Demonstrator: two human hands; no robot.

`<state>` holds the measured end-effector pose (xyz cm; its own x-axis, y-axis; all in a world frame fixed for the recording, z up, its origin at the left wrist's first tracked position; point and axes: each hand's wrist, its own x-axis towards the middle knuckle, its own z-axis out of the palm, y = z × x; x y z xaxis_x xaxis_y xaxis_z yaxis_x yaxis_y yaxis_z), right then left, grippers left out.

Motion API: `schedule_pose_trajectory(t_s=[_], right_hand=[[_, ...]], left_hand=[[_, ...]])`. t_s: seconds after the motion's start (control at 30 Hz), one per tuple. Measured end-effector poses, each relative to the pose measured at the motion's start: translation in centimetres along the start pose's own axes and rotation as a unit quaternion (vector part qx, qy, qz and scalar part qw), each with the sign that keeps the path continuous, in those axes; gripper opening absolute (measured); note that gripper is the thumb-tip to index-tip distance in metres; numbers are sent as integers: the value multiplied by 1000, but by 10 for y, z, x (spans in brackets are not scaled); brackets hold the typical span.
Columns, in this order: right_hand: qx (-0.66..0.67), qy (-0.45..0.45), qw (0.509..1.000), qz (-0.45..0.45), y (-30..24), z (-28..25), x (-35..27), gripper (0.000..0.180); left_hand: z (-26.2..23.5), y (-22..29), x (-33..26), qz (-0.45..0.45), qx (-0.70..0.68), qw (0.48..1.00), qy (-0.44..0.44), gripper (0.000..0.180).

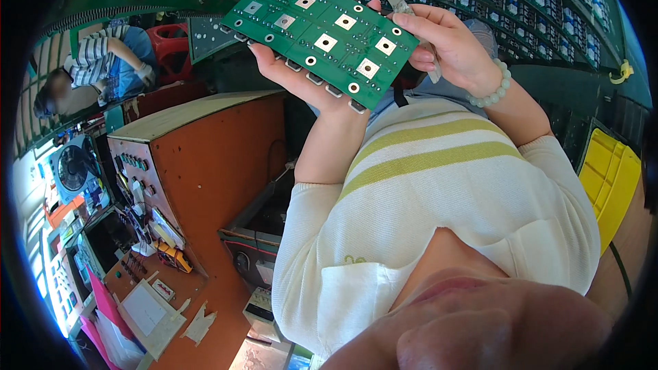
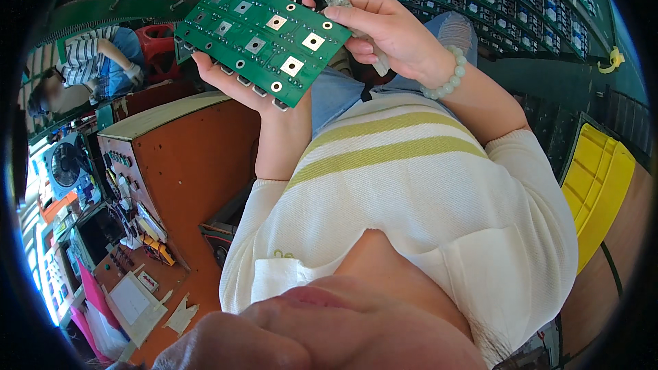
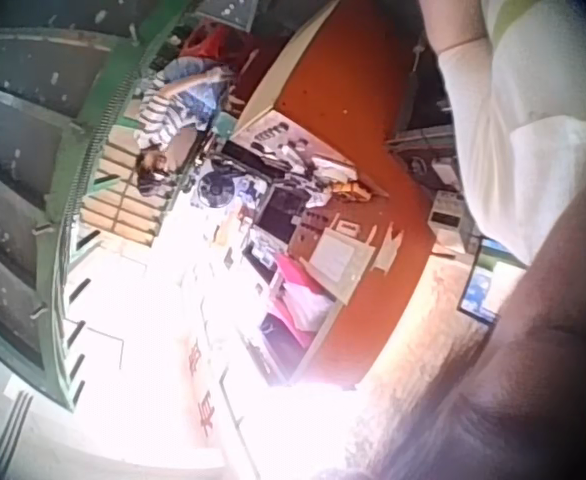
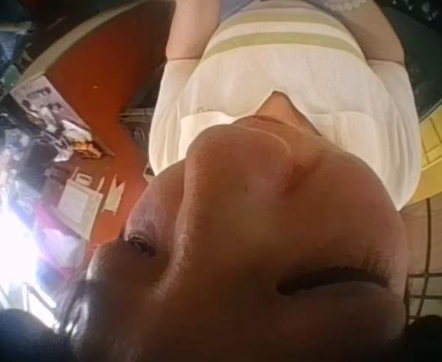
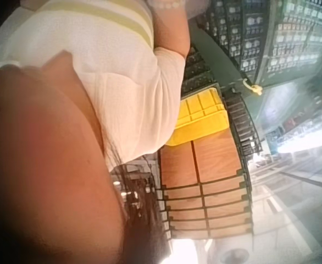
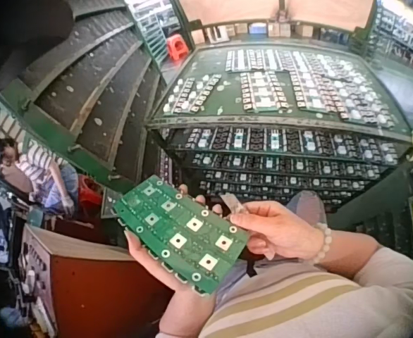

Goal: The person holds a green circuit board and wipes its surface with a yellow cloth. They flip the board over to clean the other side, then use a small tool to scrape or clean specific components. The person repeats this process with multiple boards, placing them on a nearby rack after cleaning.

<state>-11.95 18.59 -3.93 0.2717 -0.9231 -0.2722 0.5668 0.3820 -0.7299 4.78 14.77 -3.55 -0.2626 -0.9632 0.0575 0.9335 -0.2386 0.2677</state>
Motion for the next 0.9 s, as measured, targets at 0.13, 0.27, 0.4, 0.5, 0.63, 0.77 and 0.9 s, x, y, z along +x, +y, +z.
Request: schedule_pose_trajectory(t_s=[0.13,0.27,0.4,0.5,0.63,0.77,0.9], right_hand=[[2,11,1000,2,1,-1,1,16],[6,14,1000,11,0,-2,2,14],[11,8,1000,5,0,-3,5,14],[16,25,1000,-8,2,-6,4,14],[8,58,998,-37,1,-5,7,17],[-8,89,995,-44,0,-4,7,18],[-26,114,992,-48,-1,-6,6,18]], left_hand=[[0,-1,1,-10,-34,999,-16,87],[-3,-2,3,-1,-21,1000,-15,88],[1,-4,5,19,-13,1000,-17,91],[-1,-14,6,34,-14,995,-93,95],[2,-20,2,63,131,988,-56,103],[-4,-30,1,98,132,982,-97,107],[-1,-33,2,104,181,971,-120,112]])
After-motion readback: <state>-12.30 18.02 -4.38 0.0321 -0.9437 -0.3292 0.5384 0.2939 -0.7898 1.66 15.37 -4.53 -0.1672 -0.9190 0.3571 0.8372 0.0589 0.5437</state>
